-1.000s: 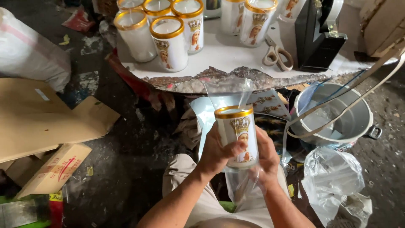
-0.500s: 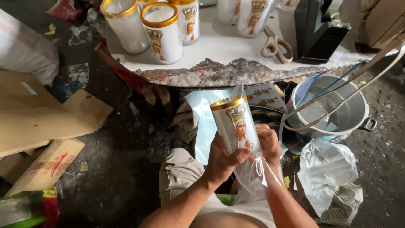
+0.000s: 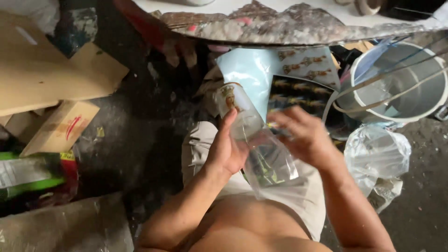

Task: The person places a wick into a candle jar and secures it with a metal ring. They then cut a piece of plastic wrap using scissors, place the candle inside the wrap, and tie the top with a string. Finally, they trim the excess plastic with scissors.

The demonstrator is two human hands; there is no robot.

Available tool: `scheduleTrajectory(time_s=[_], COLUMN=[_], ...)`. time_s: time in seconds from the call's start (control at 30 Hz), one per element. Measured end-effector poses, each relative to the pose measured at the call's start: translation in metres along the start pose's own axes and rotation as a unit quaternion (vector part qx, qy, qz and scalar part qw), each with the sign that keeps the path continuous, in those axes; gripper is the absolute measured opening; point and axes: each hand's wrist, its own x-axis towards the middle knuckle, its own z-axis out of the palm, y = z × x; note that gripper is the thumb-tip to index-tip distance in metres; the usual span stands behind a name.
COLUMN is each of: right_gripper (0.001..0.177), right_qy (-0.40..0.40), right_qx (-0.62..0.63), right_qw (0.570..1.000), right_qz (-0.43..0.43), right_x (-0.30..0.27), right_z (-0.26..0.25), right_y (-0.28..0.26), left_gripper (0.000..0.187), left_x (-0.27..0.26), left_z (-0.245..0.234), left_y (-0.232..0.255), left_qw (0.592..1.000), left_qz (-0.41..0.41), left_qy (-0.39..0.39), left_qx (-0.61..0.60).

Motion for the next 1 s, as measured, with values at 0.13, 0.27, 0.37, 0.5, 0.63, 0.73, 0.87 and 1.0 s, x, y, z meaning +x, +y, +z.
scheduleTrajectory(time_s=[0.13,0.27,0.37,0.5,0.63,0.73,0.87,1.0], right_gripper=[0.024,0.022,0.011,0.006,0.005,0.007,0.009,0.034], right_qy=[-0.055,-0.041,0.0,0.02,-0.02,-0.038,-0.052,-0.097], right_qx=[-0.004,0.182,0.174,0.253,0.299,0.279,0.27,0.232], right_qw=[0.99,0.98,0.979,0.938,0.911,0.922,0.935,0.955], right_qz=[-0.133,-0.067,0.109,0.236,0.284,0.265,0.224,0.159], right_x=[0.013,0.013,0.021,0.01,0.01,0.004,-0.002,0.013], right_z=[0.043,0.077,0.107,0.145,0.164,0.173,0.163,0.135], right_y=[0.005,0.032,0.038,0.03,0.022,0.026,0.044,0.039], left_gripper=[0.055,0.088,0.055,0.099,0.062,0.031,0.024,0.009], left_x=[0.012,-0.023,-0.012,-0.03,-0.006,-0.007,0.007,-0.02], left_z=[-0.037,-0.058,-0.109,-0.087,-0.107,-0.105,-0.116,-0.079], left_y=[0.005,0.037,0.063,0.07,0.075,0.079,0.074,0.08], left_qw=[0.993,0.991,0.76,0.614,0.575,0.568,0.454,0.411], left_qz=[-0.069,-0.031,0.289,0.451,0.49,0.47,0.535,0.528], left_qy=[-0.08,-0.007,0.02,0.024,-0.033,-0.018,-0.004,-0.057], left_qx=[0.044,0.129,0.582,0.648,0.655,0.675,0.712,0.741])
